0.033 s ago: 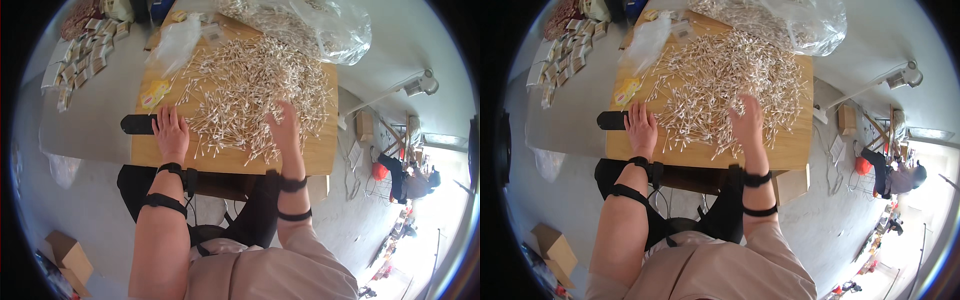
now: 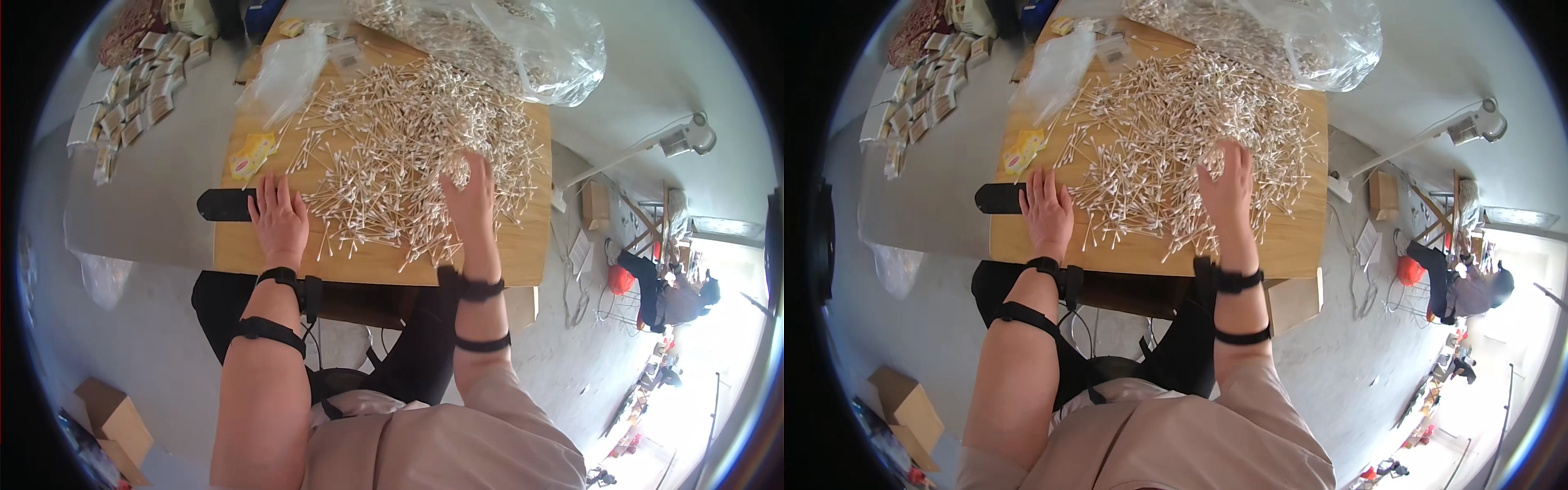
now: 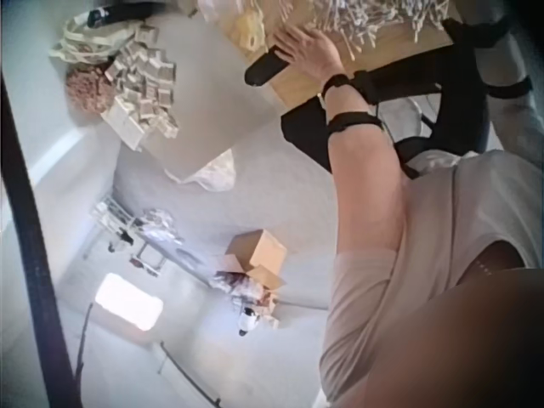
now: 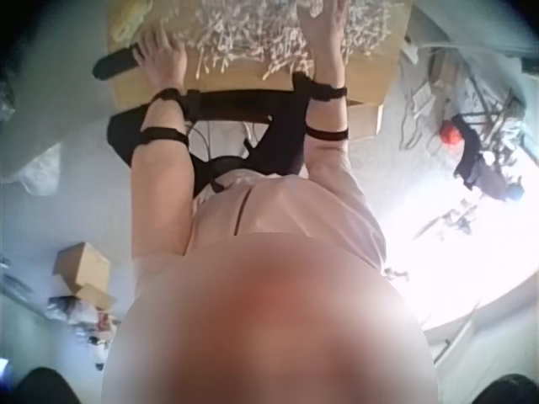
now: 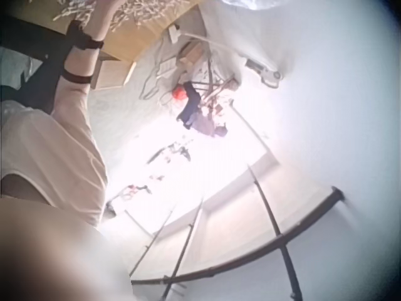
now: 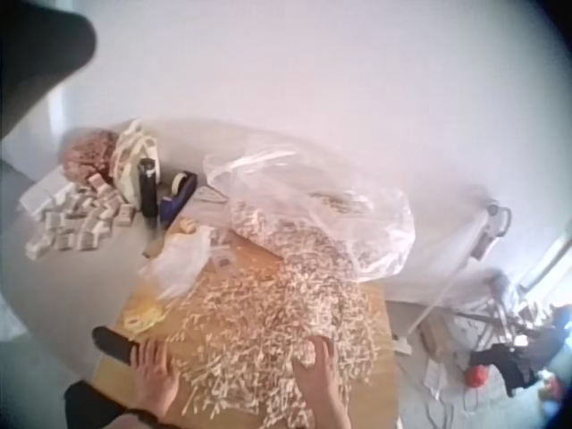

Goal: Sorting a large pile of cotton swabs into smaller groups on a table.

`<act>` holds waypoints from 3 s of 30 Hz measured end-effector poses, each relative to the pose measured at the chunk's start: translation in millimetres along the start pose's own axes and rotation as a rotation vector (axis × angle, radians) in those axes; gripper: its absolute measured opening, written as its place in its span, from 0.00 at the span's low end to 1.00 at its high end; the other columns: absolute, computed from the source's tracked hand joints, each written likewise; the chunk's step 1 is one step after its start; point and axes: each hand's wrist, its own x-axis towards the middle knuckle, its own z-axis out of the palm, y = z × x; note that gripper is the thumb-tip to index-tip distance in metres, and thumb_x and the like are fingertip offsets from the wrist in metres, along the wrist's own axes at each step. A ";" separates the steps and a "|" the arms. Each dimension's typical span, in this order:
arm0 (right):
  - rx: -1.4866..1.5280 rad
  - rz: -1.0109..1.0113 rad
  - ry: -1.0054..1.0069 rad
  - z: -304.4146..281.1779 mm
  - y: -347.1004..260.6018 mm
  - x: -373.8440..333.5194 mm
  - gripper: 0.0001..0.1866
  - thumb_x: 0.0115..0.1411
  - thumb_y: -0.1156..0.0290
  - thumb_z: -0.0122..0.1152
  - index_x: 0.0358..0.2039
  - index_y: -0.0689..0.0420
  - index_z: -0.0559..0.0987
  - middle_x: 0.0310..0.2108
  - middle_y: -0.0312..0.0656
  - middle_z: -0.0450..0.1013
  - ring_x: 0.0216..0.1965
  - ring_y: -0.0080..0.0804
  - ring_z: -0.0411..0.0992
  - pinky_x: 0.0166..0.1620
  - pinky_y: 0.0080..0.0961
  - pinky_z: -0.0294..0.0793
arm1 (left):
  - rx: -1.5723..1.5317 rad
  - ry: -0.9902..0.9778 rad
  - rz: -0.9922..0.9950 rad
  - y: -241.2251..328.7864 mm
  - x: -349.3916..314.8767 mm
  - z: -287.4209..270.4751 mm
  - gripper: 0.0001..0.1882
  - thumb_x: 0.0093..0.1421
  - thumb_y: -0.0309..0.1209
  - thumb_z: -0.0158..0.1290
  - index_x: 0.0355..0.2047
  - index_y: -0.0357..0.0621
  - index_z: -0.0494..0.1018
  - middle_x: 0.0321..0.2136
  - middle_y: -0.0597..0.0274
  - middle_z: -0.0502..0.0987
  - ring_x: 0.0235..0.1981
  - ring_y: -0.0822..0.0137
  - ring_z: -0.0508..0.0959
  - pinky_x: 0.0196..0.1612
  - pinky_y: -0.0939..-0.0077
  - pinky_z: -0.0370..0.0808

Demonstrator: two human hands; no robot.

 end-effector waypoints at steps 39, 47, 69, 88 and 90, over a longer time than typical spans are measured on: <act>1.279 0.784 0.145 -7.7 67.5 46.1 0.10 0.60 0.76 0.57 0.41 0.62 0.70 0.33 0.38 0.73 0.27 0.26 0.72 0.31 0.27 0.78 | 0.039 -0.008 0.016 1.8 -1.8 2.6 0.23 0.65 0.40 0.43 0.59 0.47 0.62 0.63 0.57 0.59 0.66 0.58 0.55 0.66 0.51 0.50; 0.636 0.573 0.268 -0.6 104.6 16.2 0.18 0.59 0.73 0.58 0.50 0.59 0.71 0.39 0.38 0.73 0.36 0.24 0.71 0.39 0.27 0.76 | 0.049 0.019 0.036 1.1 -2.8 5.2 0.23 0.64 0.39 0.44 0.58 0.47 0.62 0.63 0.57 0.59 0.65 0.58 0.56 0.65 0.51 0.50; 2.033 0.559 0.309 -7.7 116.4 -9.6 0.07 0.65 0.71 0.49 0.36 0.60 0.74 0.31 0.42 0.71 0.28 0.28 0.69 0.29 0.21 0.68 | -0.171 0.080 0.020 -4.4 -5.1 7.8 0.20 0.67 0.36 0.42 0.56 0.40 0.65 0.58 0.53 0.66 0.61 0.54 0.62 0.64 0.56 0.53; 2.187 0.732 0.359 -19.6 142.0 -13.9 0.06 0.61 0.69 0.54 0.32 0.59 0.72 0.28 0.39 0.70 0.26 0.26 0.68 0.27 0.20 0.66 | -0.171 -0.017 0.877 231.0 108.8 6.7 0.05 0.47 0.20 0.58 0.26 0.42 0.76 0.29 0.61 0.73 0.36 0.57 0.74 0.40 0.65 0.72; 2.195 0.716 0.347 -20.1 143.0 -16.1 0.06 0.61 0.70 0.54 0.32 0.59 0.72 0.28 0.39 0.70 0.26 0.26 0.68 0.27 0.21 0.66 | -0.108 -0.034 0.866 227.9 117.2 18.2 0.06 0.46 0.19 0.57 0.26 0.42 0.77 0.30 0.61 0.73 0.38 0.57 0.73 0.41 0.65 0.72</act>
